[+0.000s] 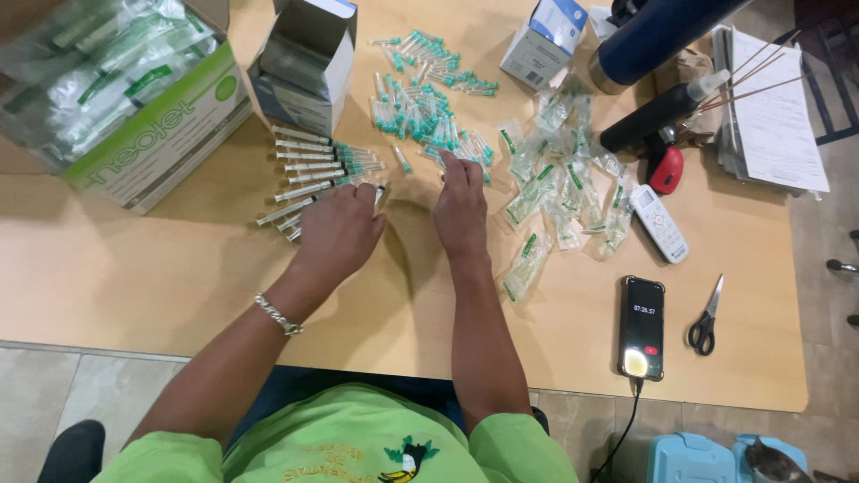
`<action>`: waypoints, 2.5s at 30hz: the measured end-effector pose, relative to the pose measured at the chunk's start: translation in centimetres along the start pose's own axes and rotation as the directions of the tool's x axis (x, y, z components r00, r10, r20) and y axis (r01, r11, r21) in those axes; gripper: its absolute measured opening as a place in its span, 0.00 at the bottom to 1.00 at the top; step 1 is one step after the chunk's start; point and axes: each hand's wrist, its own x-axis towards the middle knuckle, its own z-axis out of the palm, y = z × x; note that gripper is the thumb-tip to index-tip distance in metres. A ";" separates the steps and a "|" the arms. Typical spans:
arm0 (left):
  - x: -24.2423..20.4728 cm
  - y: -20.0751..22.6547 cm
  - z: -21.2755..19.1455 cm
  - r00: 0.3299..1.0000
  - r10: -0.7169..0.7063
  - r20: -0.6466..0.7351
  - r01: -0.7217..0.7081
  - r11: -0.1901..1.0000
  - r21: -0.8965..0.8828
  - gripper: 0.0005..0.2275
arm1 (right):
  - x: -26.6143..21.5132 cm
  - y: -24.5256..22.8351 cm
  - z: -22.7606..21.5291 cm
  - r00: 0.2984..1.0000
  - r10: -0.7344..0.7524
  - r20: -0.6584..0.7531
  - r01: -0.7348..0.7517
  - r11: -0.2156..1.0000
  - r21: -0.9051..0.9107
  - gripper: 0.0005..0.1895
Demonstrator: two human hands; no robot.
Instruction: The person assembles syringes by attaching needles to syringe barrels. They repeatedly pick up a needle from a pile, attach it to a syringe, and place the assembled unit on the table. The person works at a wooden table with boxes of medical supplies and a cat nearby.
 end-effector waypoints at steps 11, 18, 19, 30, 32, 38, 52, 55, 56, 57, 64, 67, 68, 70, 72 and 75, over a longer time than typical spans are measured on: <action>1.2 0.7 4.4 0.946 0.145 -0.291 -0.095 0.979 0.179 0.08 | 0.3 -1.5 -0.2 0.971 0.237 0.045 -0.208 0.726 0.655 0.02; 1.4 -0.8 1.7 0.831 0.265 -0.488 -0.348 0.934 -0.086 0.09 | 0.1 -2.3 1.0 0.862 0.358 0.360 -0.380 -0.015 0.925 0.06; 1.5 -0.6 1.9 0.832 0.264 -0.487 -0.348 0.933 -0.090 0.09 | 0.0 -2.3 1.2 0.860 0.361 0.361 -0.382 -0.013 0.924 0.06; 1.3 0.7 2.1 0.805 0.267 -0.530 -0.293 0.955 0.036 0.09 | -0.2 -1.8 1.5 0.850 0.327 0.413 -0.394 -0.126 0.910 0.08; 1.1 0.7 1.8 0.820 0.243 -0.519 -0.286 0.958 -0.002 0.10 | -0.2 -2.4 1.2 0.855 0.315 0.411 -0.391 -0.129 0.911 0.08; 1.0 0.7 1.3 0.832 0.233 -0.503 -0.279 0.960 -0.017 0.10 | 0.0 -3.3 0.7 0.858 0.299 0.418 -0.406 -0.105 0.908 0.09; 0.1 1.9 -3.1 0.865 0.167 0.473 0.501 -0.343 -0.795 0.09 | -0.5 -1.8 0.4 0.882 0.174 0.438 -0.406 -0.193 0.893 0.12; 0.2 1.9 -2.4 0.868 0.221 0.444 0.496 -0.399 -0.771 0.10 | -0.8 -0.9 1.1 0.881 0.149 0.449 -0.420 -0.188 0.888 0.09; 0.3 1.7 -1.4 0.911 0.074 0.406 0.404 0.045 -0.914 0.11 | -0.9 -0.9 1.5 0.883 0.178 0.435 -0.404 -0.183 0.896 0.08; 0.5 1.5 -0.4 0.953 -0.036 0.300 0.278 0.494 -0.824 0.12 | -1.0 -0.8 2.0 0.884 0.206 0.420 -0.388 -0.179 0.904 0.06; -0.1 1.6 1.4 0.938 0.057 -0.341 -0.182 0.919 -0.348 0.10 | -0.3 -4.3 0.2 0.830 0.307 0.466 -0.458 -0.103 0.883 0.05; -0.3 1.3 1.5 0.876 0.122 -0.466 -0.207 0.969 -0.135 0.10 | 0.5 -3.8 0.0 0.841 0.325 0.433 -0.447 -0.036 0.894 0.03; -0.5 1.2 2.2 0.868 0.128 -0.479 -0.195 0.976 -0.093 0.10 | 0.5 -3.2 0.2 0.843 0.363 0.397 -0.422 -0.011 0.906 0.05; -1.5 1.7 2.3 0.860 0.128 -0.493 -0.176 0.983 -0.052 0.11 | 0.4 -2.8 0.1 0.844 0.395 0.364 -0.402 0.016 0.915 0.07; -2.8 2.5 1.1 0.850 0.141 -0.507 -0.141 0.989 0.039 0.10 | 0.4 -3.0 0.0 0.883 0.406 0.233 -0.332 0.192 0.923 0.05; -5.2 2.3 0.4 0.866 0.103 -0.490 -0.071 0.994 0.084 0.08 | 0.2 -3.7 0.4 0.924 0.341 0.171 -0.292 0.342 0.893 0.07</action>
